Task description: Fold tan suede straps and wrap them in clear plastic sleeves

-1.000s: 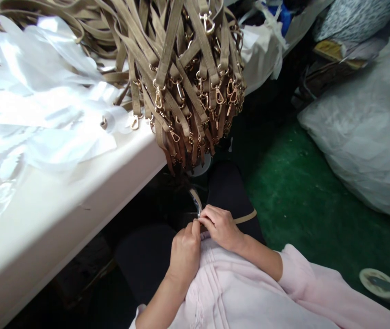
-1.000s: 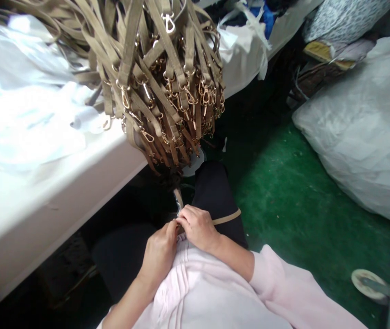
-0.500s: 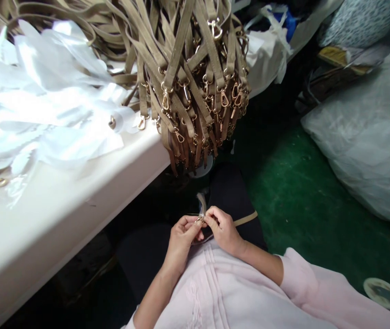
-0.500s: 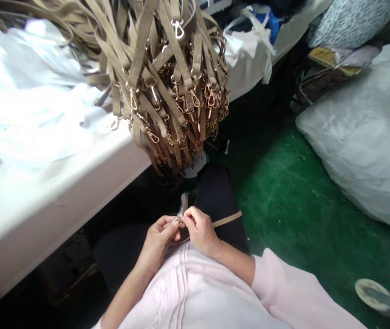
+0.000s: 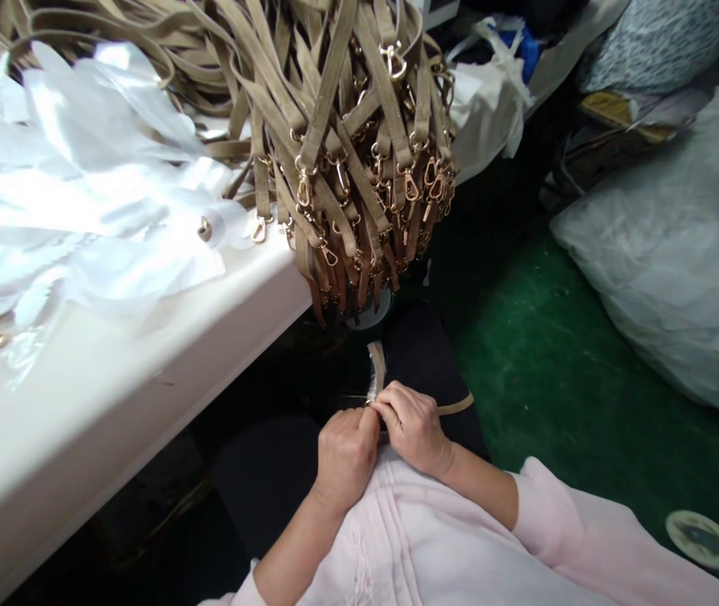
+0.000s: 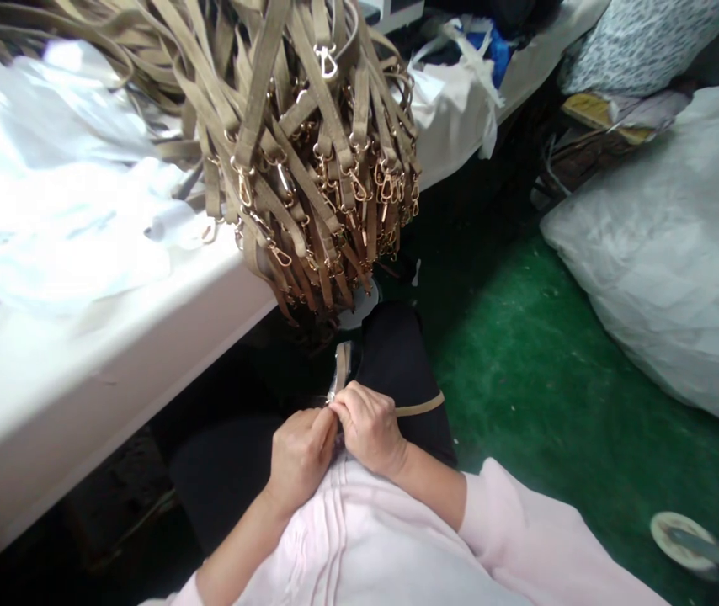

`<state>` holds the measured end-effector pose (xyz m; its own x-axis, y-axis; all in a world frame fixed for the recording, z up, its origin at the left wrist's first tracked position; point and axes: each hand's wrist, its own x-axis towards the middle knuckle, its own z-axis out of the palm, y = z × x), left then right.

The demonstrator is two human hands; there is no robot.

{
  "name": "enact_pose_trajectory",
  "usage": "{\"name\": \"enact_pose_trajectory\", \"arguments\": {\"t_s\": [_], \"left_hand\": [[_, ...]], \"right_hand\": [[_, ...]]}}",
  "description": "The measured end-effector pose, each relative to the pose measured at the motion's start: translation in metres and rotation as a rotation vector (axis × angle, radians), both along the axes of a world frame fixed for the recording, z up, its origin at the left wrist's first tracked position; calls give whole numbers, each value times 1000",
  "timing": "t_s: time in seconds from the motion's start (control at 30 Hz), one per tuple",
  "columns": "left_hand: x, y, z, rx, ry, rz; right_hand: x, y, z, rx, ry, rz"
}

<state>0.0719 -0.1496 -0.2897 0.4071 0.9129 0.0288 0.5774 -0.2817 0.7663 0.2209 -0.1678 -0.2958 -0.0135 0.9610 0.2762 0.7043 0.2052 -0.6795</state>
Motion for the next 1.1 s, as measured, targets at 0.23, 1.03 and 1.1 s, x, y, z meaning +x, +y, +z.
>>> {"name": "enact_pose_trajectory", "arguments": {"t_s": [0.23, 1.03, 1.1], "left_hand": [[-5, 6, -3, -273, -267, 253], [-1, 2, 10, -762, -854, 388], [-1, 3, 11, -728, -809, 382]], "right_hand": [[4, 2, -3, -31, 74, 9], [-1, 10, 9, -98, 386, 7], [-1, 10, 6, -124, 373, 8]]}}
